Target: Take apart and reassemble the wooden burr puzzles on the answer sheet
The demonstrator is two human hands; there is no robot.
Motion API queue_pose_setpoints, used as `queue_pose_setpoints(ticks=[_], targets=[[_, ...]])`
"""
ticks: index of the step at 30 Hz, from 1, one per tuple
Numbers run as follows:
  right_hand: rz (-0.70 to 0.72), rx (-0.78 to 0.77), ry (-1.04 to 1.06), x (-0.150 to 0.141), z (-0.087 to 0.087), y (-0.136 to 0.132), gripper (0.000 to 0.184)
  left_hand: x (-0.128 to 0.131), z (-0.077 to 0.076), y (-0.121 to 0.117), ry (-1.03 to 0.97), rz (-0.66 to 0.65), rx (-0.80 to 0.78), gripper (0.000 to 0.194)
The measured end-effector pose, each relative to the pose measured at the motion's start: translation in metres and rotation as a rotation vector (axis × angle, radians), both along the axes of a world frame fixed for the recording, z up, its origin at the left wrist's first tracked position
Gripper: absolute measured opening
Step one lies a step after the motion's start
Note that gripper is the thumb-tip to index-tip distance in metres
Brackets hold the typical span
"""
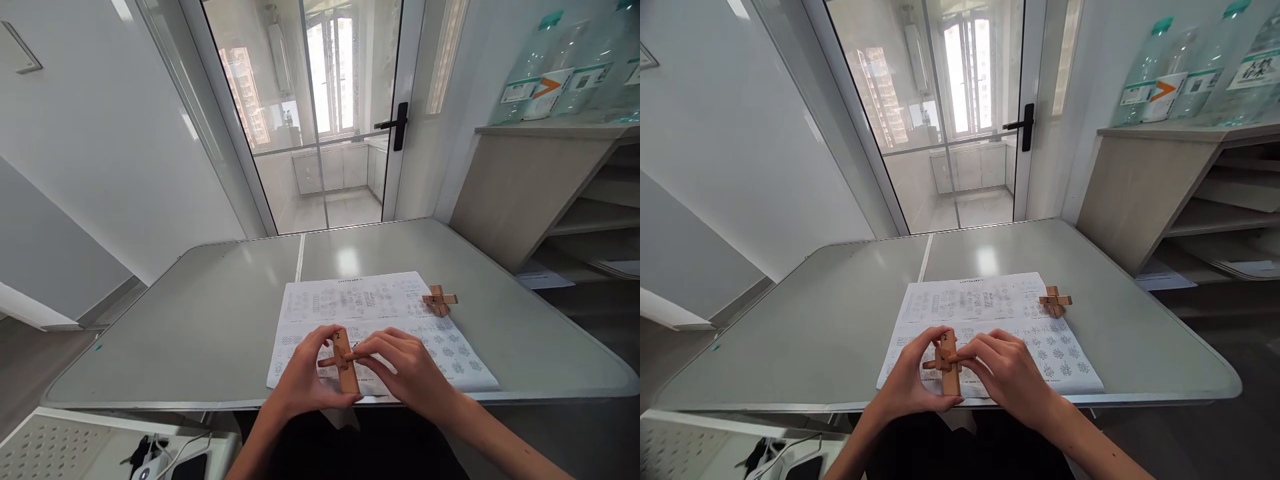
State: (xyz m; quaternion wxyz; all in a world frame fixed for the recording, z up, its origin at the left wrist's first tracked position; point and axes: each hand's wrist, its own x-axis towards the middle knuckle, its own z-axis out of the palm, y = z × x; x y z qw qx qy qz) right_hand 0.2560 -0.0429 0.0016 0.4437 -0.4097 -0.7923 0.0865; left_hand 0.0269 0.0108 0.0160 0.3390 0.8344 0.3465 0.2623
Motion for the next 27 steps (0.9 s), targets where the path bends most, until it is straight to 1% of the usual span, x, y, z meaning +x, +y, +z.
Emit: queue_pose_setpoints(ticks=[3,6,10,15,19,22,25,27], targets=[[-0.032,-0.026,0.015,-0.001,-0.006,0.002,0.012,0.002,-0.003,0.000,-0.003,0.028,0.015,0.087],[-0.043,-0.039,0.013,-0.004,-0.005,0.004,0.009,0.002,-0.001,0.000,0.002,0.058,0.026,0.086],[0.009,-0.038,0.009,-0.007,-0.001,0.005,0.013,-0.001,0.005,0.001,0.019,0.079,0.054,0.084],[0.048,-0.059,0.027,-0.009,0.002,0.003,0.013,-0.005,0.012,0.002,0.032,0.048,0.120,0.082],[0.073,-0.197,0.059,-0.009,-0.001,-0.001,0.011,-0.007,0.014,0.000,0.071,-0.005,0.140,0.083],[0.131,-0.276,0.045,-0.008,-0.003,-0.004,0.012,-0.006,0.018,0.000,0.138,-0.031,0.146,0.081],[0.197,-0.276,0.029,-0.008,-0.003,-0.008,0.014,-0.006,0.023,0.001,0.169,-0.026,0.162,0.075],[0.206,-0.247,0.037,-0.010,-0.001,-0.010,0.015,-0.006,0.027,0.002,0.172,-0.030,0.169,0.074]])
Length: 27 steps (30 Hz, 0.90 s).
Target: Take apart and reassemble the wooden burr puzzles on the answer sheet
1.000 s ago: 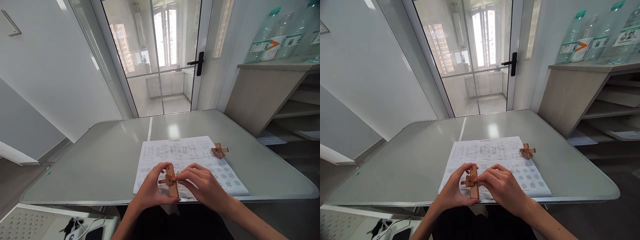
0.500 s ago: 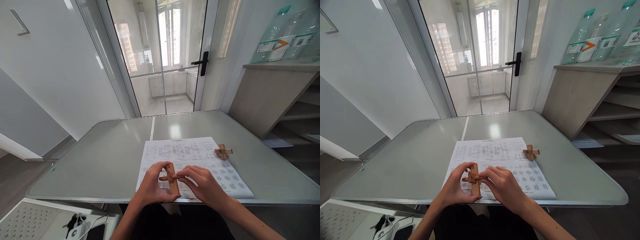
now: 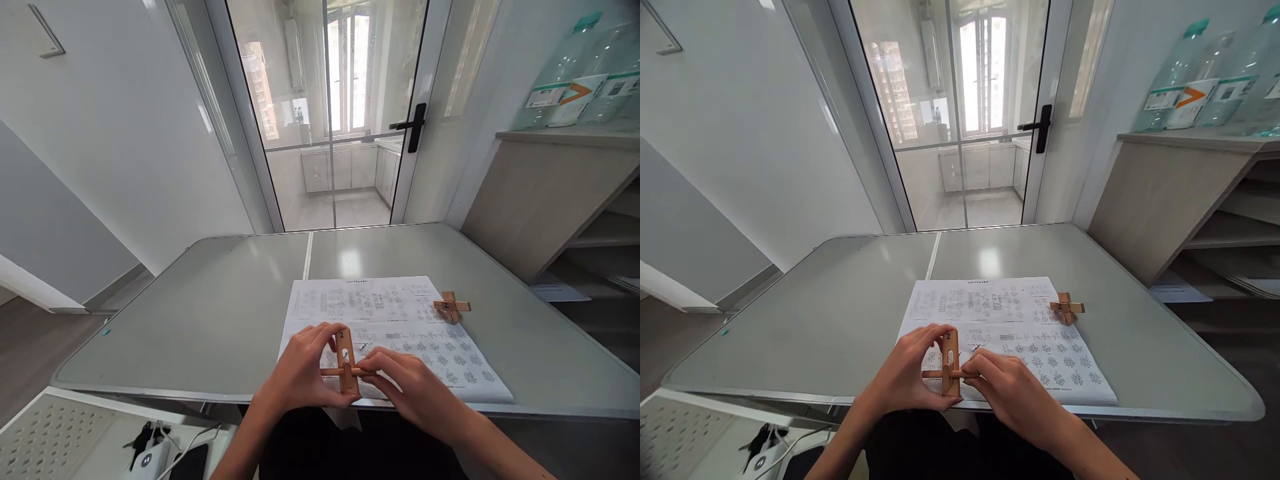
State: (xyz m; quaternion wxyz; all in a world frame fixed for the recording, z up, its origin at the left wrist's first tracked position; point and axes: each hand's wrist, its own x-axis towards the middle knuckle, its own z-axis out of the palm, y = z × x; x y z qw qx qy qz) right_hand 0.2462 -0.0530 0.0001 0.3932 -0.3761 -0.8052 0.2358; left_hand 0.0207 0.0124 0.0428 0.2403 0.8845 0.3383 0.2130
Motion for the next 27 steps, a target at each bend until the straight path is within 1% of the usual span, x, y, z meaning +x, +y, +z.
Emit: queue_pose_setpoints(ticks=[4,7,9,13,16,19,23,25,27], targets=[[-0.018,0.043,0.043,-0.003,-0.002,-0.002,0.016,-0.001,0.003,-0.002,0.021,-0.003,0.049,0.073],[-0.067,0.045,0.076,-0.005,-0.008,-0.004,0.013,0.001,0.002,-0.005,0.036,0.006,0.106,0.079],[-0.107,0.046,0.097,-0.006,-0.013,-0.006,0.012,0.003,0.001,-0.007,0.035,0.010,0.129,0.079],[-0.181,0.018,0.143,-0.004,-0.014,-0.006,0.014,0.008,0.002,-0.012,0.029,-0.010,0.105,0.074],[-0.193,-0.059,0.167,-0.002,-0.008,-0.005,0.011,0.010,0.003,-0.014,0.019,0.013,0.068,0.077],[-0.191,-0.187,0.247,-0.002,-0.002,-0.005,0.008,0.010,0.002,-0.015,-0.073,0.009,-0.020,0.084],[-0.198,-0.367,0.426,-0.007,-0.001,-0.006,0.013,0.014,-0.008,-0.016,-0.272,-0.001,-0.195,0.089],[-0.197,-0.431,0.465,-0.007,-0.002,-0.005,0.016,0.016,-0.014,-0.015,-0.329,0.014,-0.225,0.089],[-0.176,-0.468,0.441,-0.004,-0.002,-0.003,0.017,0.017,-0.018,-0.014,-0.331,0.029,-0.210,0.087]])
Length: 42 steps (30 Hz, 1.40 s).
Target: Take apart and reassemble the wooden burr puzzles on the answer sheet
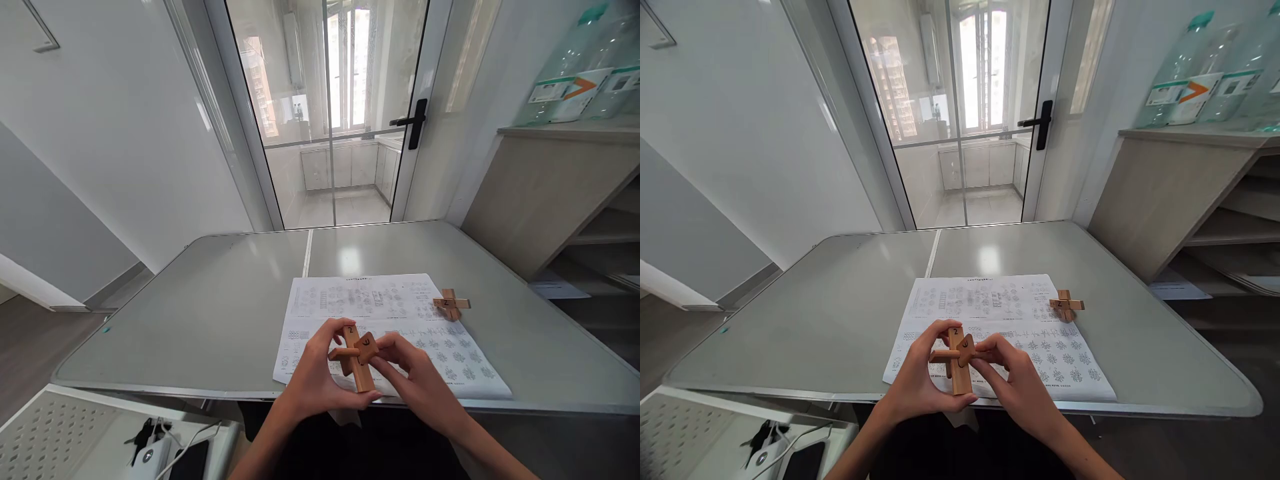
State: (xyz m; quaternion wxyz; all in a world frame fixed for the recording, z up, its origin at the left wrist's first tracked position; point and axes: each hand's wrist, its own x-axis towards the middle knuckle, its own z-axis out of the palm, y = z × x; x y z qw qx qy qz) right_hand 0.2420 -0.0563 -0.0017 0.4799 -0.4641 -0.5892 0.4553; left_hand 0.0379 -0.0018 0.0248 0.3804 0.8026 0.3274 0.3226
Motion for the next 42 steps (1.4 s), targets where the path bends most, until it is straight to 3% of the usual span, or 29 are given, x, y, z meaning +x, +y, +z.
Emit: queue_pose_setpoints(ticks=[3,7,12,16,23,27,32,37,42], targets=[[0.005,0.009,-0.017,0.008,0.004,0.004,0.023,-0.001,0.001,0.003,0.078,0.025,0.047,0.084],[-0.121,-0.038,-0.055,0.012,0.015,0.010,0.032,0.003,0.011,0.006,0.229,0.050,0.135,0.081],[-0.034,-0.098,-0.179,0.001,0.022,0.011,0.039,0.009,0.017,0.007,0.345,0.029,0.269,0.075],[-0.067,-0.100,-0.172,-0.001,0.020,0.008,0.040,0.006,0.014,0.008,0.363,0.047,0.257,0.076],[-0.085,-0.098,-0.133,0.004,0.020,0.007,0.042,0.003,0.016,0.010,0.286,0.024,0.174,0.083],[-0.067,-0.113,-0.093,0.005,0.019,0.009,0.043,0.002,0.017,0.009,0.259,0.009,0.043,0.082],[-0.057,-0.158,0.052,0.006,0.019,0.012,0.045,0.003,0.010,0.006,0.080,0.012,-0.089,0.092],[-0.061,-0.225,0.231,0.002,0.022,0.017,0.048,0.007,0.003,0.004,-0.155,-0.103,-0.368,0.067],[-0.073,-0.278,0.327,-0.001,0.020,0.023,0.048,0.010,-0.003,0.006,-0.281,-0.044,-0.413,0.055]])
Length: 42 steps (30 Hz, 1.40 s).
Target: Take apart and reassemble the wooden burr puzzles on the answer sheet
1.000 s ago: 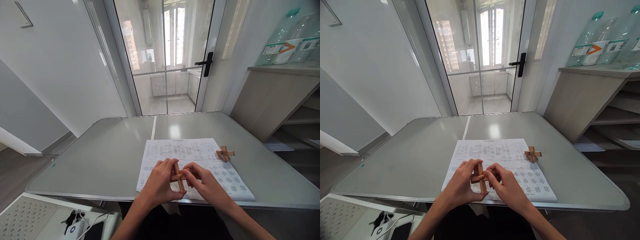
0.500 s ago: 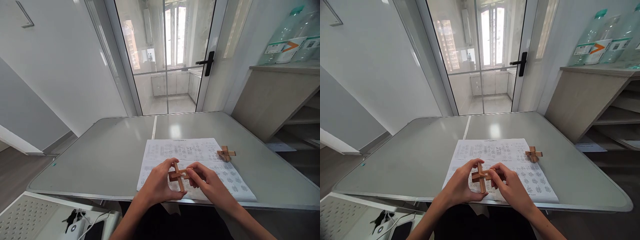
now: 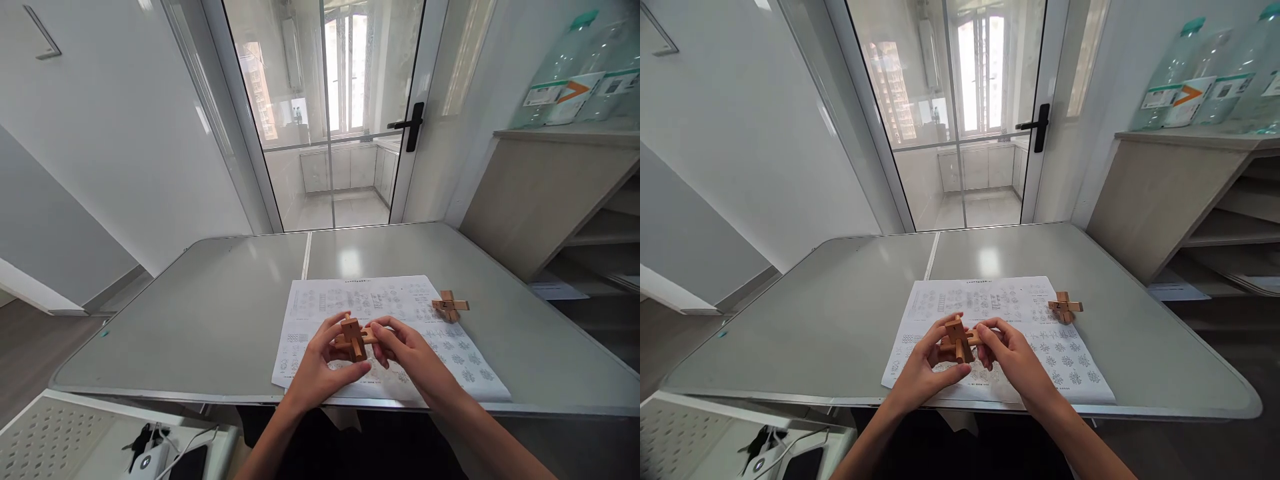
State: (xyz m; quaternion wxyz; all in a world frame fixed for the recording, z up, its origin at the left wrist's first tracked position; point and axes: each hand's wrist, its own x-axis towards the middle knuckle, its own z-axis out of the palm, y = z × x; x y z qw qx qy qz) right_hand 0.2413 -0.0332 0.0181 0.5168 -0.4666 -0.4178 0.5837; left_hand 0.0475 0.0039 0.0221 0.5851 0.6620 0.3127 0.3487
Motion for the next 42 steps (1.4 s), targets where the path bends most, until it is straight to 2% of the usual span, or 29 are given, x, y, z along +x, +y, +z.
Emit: queue_pose_setpoints(ticks=[9,16,19,22,25,30,34,37,39,42], targets=[[-0.063,-0.076,0.015,-0.005,-0.001,0.007,0.051,-0.004,-0.007,0.003,-0.010,0.038,-0.064,0.036],[-0.145,-0.074,0.051,-0.007,-0.004,0.011,0.052,-0.005,-0.002,0.002,0.017,0.110,0.001,0.033],[-0.197,-0.069,0.053,-0.003,-0.007,0.011,0.049,-0.013,-0.003,0.009,0.021,0.218,0.055,0.033],[-0.212,-0.067,0.054,0.002,-0.011,0.011,0.048,-0.029,-0.010,0.031,0.169,0.399,0.102,0.043],[-0.197,-0.080,0.052,0.004,-0.013,0.010,0.048,-0.045,-0.019,0.064,0.485,0.537,0.224,0.047],[-0.170,-0.081,0.042,0.001,-0.010,0.009,0.048,-0.054,-0.029,0.115,0.633,0.531,0.294,0.039],[-0.132,-0.071,0.023,-0.001,-0.006,0.009,0.047,-0.051,-0.030,0.134,0.730,0.535,0.365,0.031],[-0.132,-0.065,0.016,-0.001,-0.003,0.008,0.048,-0.048,-0.025,0.133,0.755,0.557,0.432,0.028],[-0.139,-0.059,0.008,-0.001,-0.002,0.008,0.049,-0.044,-0.019,0.125,0.734,0.556,0.486,0.030],[-0.135,-0.033,-0.018,-0.003,-0.002,0.007,0.050,-0.037,-0.007,0.101,0.658,0.437,0.539,0.031]])
